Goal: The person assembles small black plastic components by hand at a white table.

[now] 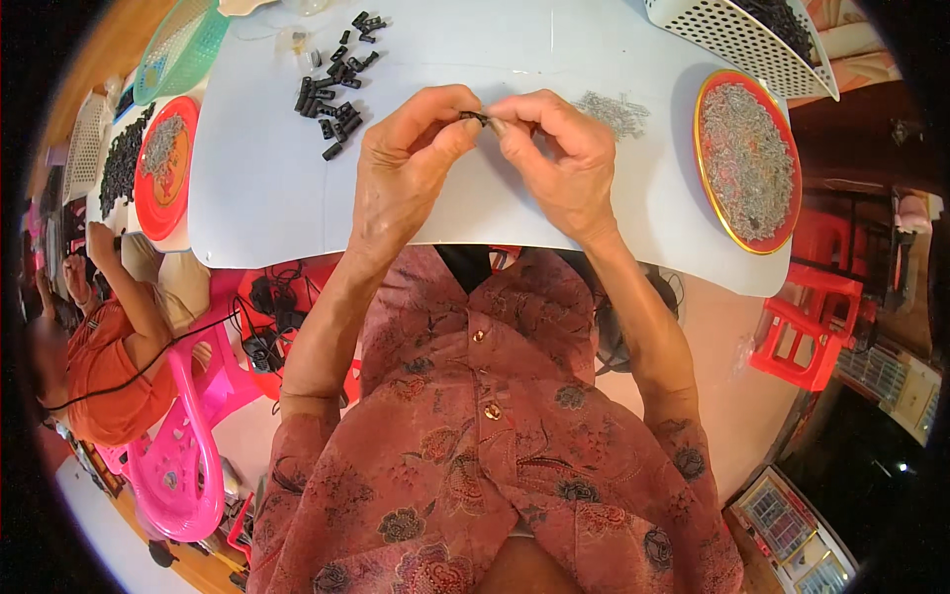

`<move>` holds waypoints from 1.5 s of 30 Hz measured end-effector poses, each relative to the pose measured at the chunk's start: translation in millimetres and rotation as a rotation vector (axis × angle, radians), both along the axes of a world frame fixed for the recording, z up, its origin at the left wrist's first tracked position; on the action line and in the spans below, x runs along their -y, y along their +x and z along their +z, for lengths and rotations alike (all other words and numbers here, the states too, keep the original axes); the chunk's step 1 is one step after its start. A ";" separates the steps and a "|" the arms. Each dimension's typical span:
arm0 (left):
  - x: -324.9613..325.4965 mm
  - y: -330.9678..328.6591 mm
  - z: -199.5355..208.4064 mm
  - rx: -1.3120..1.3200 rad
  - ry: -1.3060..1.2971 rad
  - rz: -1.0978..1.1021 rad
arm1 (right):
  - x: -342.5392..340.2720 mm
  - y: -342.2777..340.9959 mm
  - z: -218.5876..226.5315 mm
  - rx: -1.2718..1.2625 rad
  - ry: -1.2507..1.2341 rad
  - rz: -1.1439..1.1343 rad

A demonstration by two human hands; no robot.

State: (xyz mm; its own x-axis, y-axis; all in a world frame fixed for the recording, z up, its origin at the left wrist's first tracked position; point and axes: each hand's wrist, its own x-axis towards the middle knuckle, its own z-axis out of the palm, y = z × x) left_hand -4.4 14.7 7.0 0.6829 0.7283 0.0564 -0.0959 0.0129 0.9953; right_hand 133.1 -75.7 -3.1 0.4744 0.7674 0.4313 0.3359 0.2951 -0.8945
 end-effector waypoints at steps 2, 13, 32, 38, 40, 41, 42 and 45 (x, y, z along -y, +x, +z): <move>1.9 0.2 2.0 0.007 0.001 0.018 | 0.1 -1.2 2.9 0.029 -0.041 0.011; 5.6 0.0 -4.9 -0.037 0.193 0.042 | 0.2 1.9 3.0 -0.023 -0.084 0.040; 11.1 2.5 -3.0 -0.108 0.551 0.080 | -1.5 0.1 -0.2 0.000 -0.055 0.089; 16.2 2.8 -2.7 -0.151 0.677 0.092 | -0.2 -2.1 -0.7 -0.054 -0.138 0.050; 16.5 0.0 -2.5 -0.140 0.649 0.090 | -0.2 -4.3 1.6 -0.015 -0.121 0.050; 16.7 -1.3 -2.6 -0.122 0.619 0.072 | 0.3 -4.8 2.9 0.009 -0.120 0.041; 16.5 -2.6 -1.7 -0.120 0.598 0.083 | 0.2 -5.4 3.9 0.034 -0.120 0.032; 12.7 -11.6 -2.2 -0.179 0.747 0.065 | -2.1 -6.8 4.0 -0.021 -0.107 0.068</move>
State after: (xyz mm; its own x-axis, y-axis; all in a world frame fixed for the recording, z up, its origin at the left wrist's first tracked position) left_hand -16.0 2.0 4.8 0.6853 0.5792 0.4414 0.0899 -0.6688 0.7380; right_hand 126.3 -73.6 1.0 0.4279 0.8393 0.3354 0.2990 0.2187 -0.9288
